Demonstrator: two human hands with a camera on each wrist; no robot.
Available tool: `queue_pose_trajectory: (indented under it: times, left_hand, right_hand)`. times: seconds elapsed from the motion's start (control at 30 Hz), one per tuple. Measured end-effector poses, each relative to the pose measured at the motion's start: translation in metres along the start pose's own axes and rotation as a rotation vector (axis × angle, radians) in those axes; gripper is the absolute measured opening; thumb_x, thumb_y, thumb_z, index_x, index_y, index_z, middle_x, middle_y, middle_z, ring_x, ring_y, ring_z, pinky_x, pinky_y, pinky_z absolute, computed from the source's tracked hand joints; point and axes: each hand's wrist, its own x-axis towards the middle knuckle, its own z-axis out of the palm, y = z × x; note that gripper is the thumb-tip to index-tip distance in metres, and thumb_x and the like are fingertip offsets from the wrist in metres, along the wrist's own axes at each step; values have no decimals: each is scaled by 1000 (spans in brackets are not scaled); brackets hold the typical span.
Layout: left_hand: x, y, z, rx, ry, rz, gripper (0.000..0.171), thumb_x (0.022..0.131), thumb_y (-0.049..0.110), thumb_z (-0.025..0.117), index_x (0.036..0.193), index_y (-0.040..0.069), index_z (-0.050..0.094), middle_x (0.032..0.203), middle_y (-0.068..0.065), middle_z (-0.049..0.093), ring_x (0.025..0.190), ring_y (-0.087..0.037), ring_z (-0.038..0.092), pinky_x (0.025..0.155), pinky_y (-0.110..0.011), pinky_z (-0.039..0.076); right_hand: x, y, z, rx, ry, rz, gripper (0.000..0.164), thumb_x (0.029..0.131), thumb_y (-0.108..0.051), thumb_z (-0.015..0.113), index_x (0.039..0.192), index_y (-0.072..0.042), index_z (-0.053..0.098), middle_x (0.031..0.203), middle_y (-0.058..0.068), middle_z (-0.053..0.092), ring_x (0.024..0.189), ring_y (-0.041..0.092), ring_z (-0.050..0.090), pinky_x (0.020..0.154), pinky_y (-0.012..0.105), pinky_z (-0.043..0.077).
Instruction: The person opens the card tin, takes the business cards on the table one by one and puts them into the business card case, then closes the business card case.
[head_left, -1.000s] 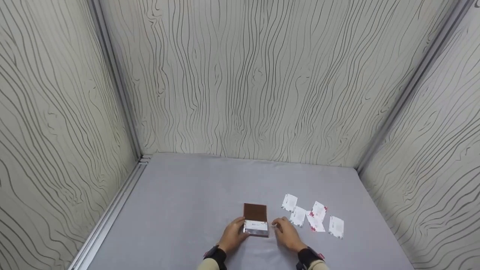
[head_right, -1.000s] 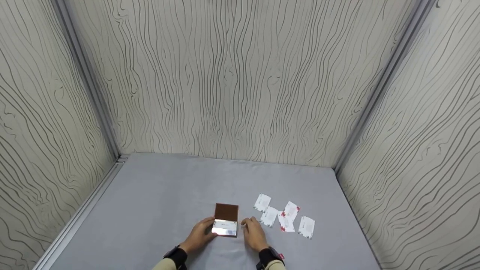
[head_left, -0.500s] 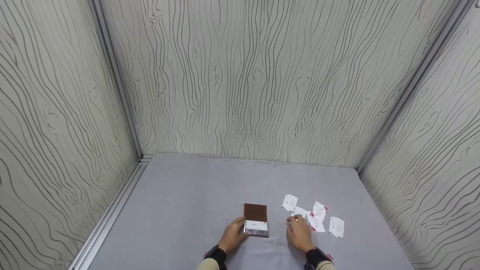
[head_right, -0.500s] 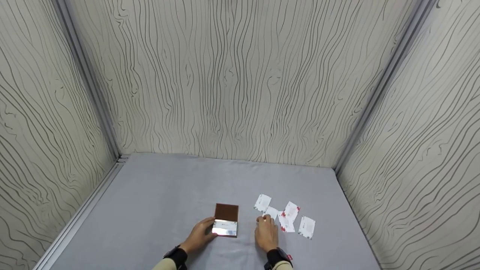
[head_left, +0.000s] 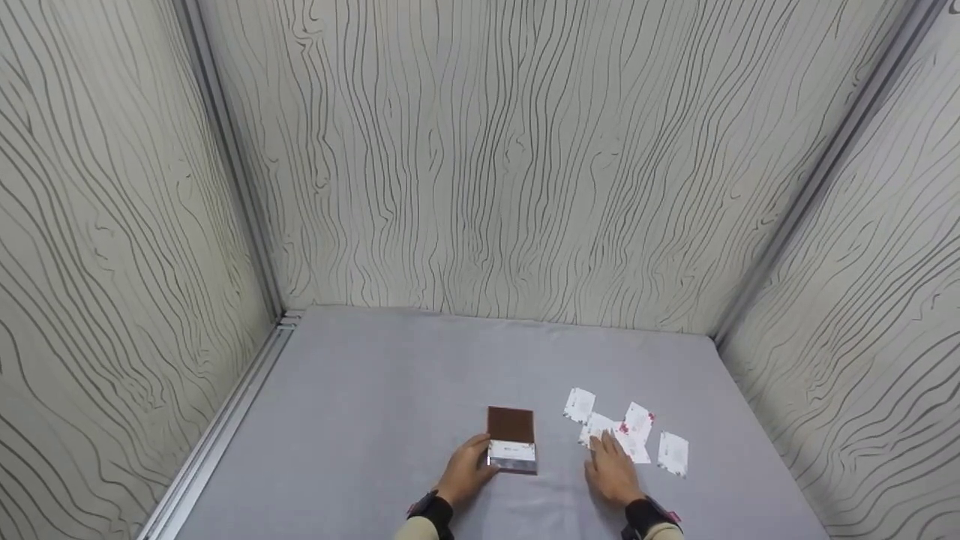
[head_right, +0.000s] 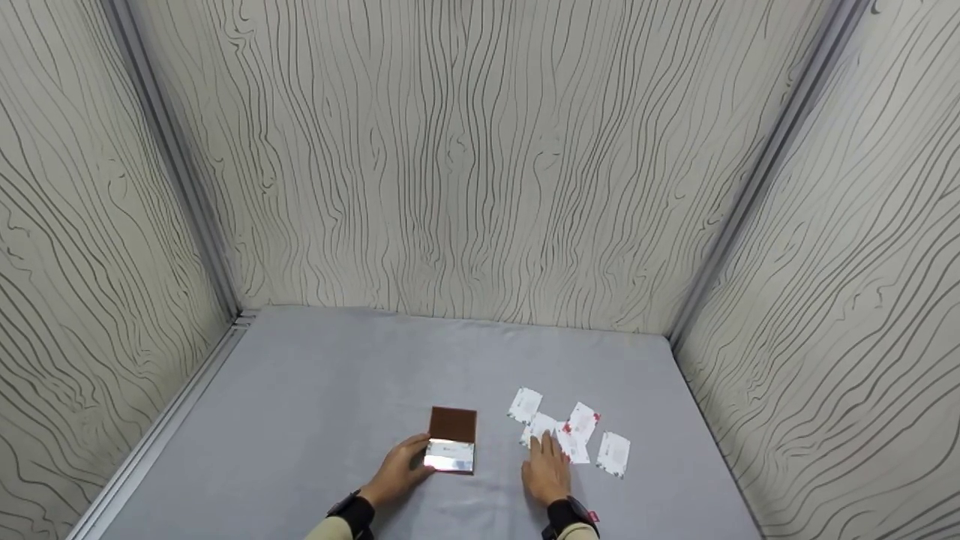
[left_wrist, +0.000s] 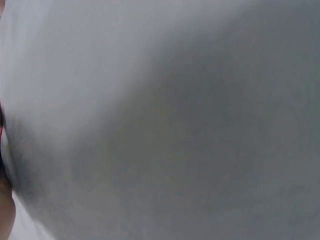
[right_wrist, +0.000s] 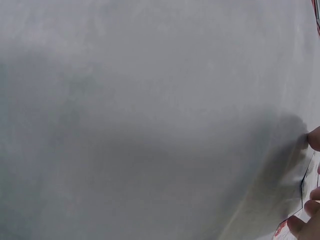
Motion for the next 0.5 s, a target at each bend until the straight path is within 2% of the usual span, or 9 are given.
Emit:
queue_pose_trajectory:
  times: [0.2, 0.37, 0.5]
  left_hand:
    - [0, 0, 1, -4, -4, -20, 45, 85, 10, 76, 123, -11, 61, 130, -22, 59, 123, -38, 55, 105, -47, 44]
    - [1, -2, 2, -5, 9, -3, 45, 85, 8, 76, 122, -12, 61, 129, -23, 60, 122, -38, 56, 105, -47, 45]
    - [0, -1, 2, -2, 15, 10, 44, 84, 7, 76, 121, -12, 62, 129, -23, 60, 121, -38, 56, 104, -47, 45]
  right_hand:
    - [0, 0, -1, -11, -48, 22, 40, 90, -7, 59, 124, 14, 55, 134, 40, 45, 128, 55, 39, 104, 68, 33]
    - [0, 1, 1, -14, -21, 22, 33, 89, -5, 61, 119, 10, 59, 128, 38, 50, 122, 55, 44, 100, 68, 37]
    - [1, 2, 4, -32, -4, 33, 37, 88, -6, 63, 121, 9, 58, 119, 31, 55, 115, 52, 47, 94, 66, 41]
